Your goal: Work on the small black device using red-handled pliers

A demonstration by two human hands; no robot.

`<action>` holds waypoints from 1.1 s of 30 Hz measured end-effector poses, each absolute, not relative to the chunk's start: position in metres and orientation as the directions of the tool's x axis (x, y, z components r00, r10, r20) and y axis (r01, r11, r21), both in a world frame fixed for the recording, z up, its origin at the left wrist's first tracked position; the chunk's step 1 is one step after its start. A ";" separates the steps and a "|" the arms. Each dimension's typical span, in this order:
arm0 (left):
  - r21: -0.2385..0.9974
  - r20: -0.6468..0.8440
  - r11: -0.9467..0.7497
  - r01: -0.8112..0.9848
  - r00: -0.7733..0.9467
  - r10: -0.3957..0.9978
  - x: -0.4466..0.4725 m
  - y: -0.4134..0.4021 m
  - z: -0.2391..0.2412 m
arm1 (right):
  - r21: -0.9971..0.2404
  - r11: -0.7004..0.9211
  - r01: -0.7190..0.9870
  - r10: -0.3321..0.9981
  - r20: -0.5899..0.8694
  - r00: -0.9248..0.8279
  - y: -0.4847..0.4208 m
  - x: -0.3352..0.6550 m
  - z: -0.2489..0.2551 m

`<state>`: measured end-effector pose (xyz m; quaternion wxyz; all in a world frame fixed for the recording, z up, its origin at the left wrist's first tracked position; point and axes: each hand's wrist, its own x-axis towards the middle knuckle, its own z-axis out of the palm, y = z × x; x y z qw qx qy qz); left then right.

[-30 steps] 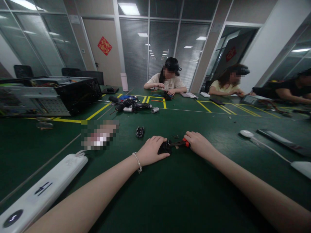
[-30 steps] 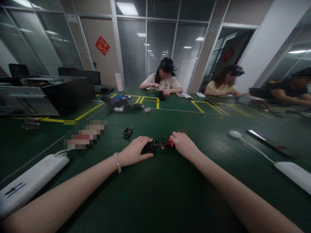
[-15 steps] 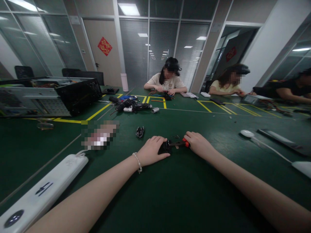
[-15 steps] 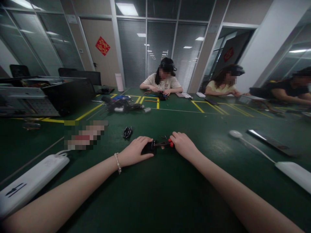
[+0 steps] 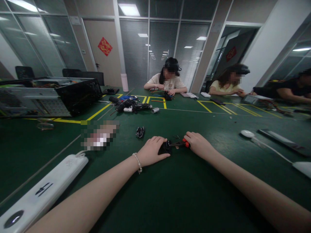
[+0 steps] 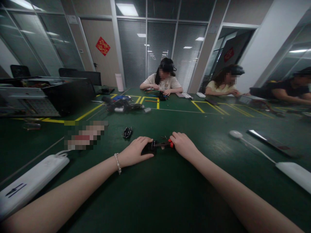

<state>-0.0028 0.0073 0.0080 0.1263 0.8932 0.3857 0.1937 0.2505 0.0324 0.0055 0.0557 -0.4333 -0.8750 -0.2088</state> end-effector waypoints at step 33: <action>0.381 0.237 -0.664 0.644 0.626 0.743 -0.002 0.007 0.008 | 0.304 0.537 0.787 0.736 0.287 -0.613 0.030 0.249 0.007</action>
